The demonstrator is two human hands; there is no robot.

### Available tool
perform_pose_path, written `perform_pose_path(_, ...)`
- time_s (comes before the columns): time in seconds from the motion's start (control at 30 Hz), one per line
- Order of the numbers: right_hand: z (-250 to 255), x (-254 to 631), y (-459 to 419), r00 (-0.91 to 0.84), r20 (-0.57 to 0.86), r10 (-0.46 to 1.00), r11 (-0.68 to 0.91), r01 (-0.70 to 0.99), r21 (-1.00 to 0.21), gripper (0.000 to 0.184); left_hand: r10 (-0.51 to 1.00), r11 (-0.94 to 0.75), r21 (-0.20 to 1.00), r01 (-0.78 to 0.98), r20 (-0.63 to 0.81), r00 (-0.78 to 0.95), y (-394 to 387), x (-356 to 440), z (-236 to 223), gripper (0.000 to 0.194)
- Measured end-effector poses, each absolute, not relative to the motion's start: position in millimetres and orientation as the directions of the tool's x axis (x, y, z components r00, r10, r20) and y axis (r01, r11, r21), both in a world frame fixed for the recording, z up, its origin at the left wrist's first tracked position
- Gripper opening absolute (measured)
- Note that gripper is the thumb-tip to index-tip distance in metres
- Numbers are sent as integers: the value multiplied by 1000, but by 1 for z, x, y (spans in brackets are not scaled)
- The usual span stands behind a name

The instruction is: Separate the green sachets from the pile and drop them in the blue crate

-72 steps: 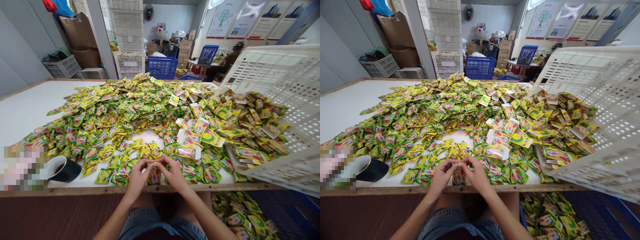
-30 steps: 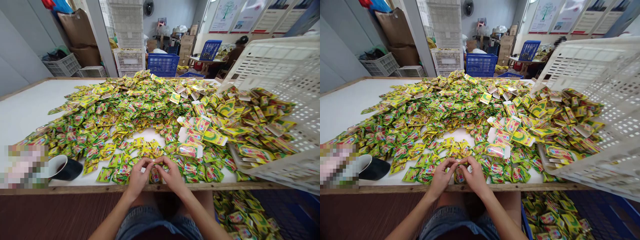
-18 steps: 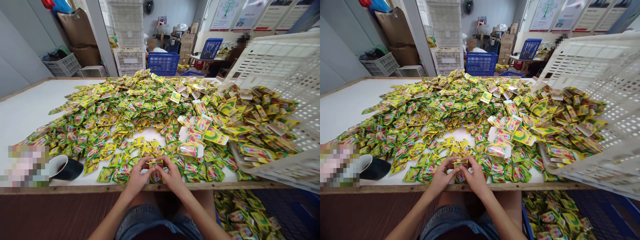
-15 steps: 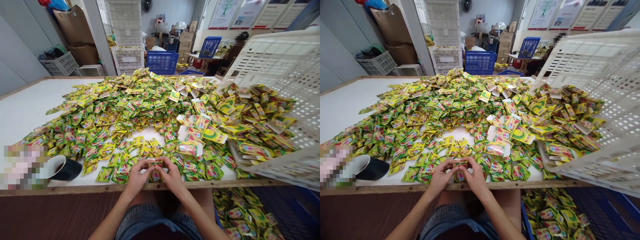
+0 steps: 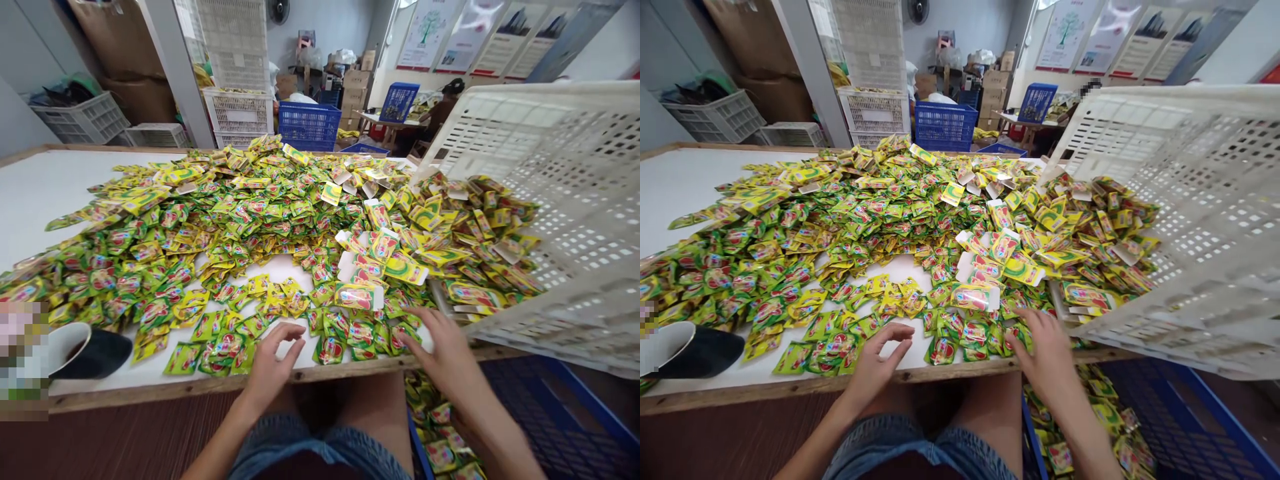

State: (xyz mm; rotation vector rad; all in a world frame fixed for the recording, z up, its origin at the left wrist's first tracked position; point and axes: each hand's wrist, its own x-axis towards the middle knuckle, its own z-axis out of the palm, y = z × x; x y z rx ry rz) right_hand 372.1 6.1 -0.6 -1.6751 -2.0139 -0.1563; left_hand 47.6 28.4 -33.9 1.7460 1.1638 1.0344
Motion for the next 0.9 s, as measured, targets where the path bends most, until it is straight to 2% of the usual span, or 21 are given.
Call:
perform_pose_path(0.03, -9, 359, 22, -137, 478, 867, 257, 946, -195, 40, 931, -310, 900, 306, 223, 287, 24, 52, -32, 18)
perform_pose_path(0.1, -20, 333, 51, -107, 477, 872, 195, 971, -137, 69, 892, -367, 882, 297, 243, 380, 17, 55, -27, 18)
perform_pose_path(0.13, -23, 323, 63, -132, 452, 882, 204, 972, -114, 74, 878, -382, 874, 299, 242, 414, 14, 54, -25, 18)
perform_pose_path(0.2, -19, 310, 76, -183, 439, 879, 255, 961, -109, 59, 890, -363, 873, 327, 221, 399, 15, 44, -22, 18)
perform_pose_path(0.27, -7, 299, 76, -202, 466, 861, 308, 937, -163, 57, 949, -251, 912, 324, 165, 269, 23, 29, -20, 24)
perform_pose_path(0.33, 9, 281, 68, -265, 502, 823, 402, 896, -186, 60, 980, -98, 976, 195, 61, 188, 36, 17, -17, 40)
perform_pose_path(0.4, 22, 256, 59, -395, 490, 778, 537, 822, -190, 57, 954, 18, 999, 26, -25, 299, 49, 12, -15, 52)
perform_pose_path(0.5, 28, 222, 57, -603, 429, 672, 727, 648, -228, 60, 846, 209, 975, -74, -142, 515, 61, 17, -13, 50)
perform_pose_path(0.57, 24, 215, 65, -549, 514, 660, 743, 581, -334, 65, 835, 309, 943, -126, -206, 510, 62, 19, -14, 46)
perform_pose_path(0.63, 15, 221, 77, -346, 594, 727, 642, 651, -406, 58, 886, 343, 916, -208, -242, 395, 60, 15, -15, 46)
perform_pose_path(0.67, 9, 226, 82, -315, 529, 788, 557, 730, -396, 52, 911, 346, 903, -256, -258, 321, 57, 11, -16, 48)
perform_pose_path(0.73, -4, 234, 88, -361, 235, 902, 421, 856, -300, 32, 923, 377, 864, -334, -320, 216, 52, 2, -17, 54)
perform_pose_path(0.77, -11, 236, 89, -349, 110, 931, 366, 902, -231, 40, 919, 393, 845, -363, -350, 181, 50, -2, -17, 57)
perform_pose_path(0.83, -22, 236, 88, -304, -35, 952, 297, 945, -140, 53, 903, 427, 804, -413, -406, 143, 45, -8, -16, 61)
perform_pose_path(0.9, -26, 234, 86, -267, -71, 961, 252, 952, -176, 50, 882, 457, 768, -449, -456, 118, 41, -8, -14, 62)
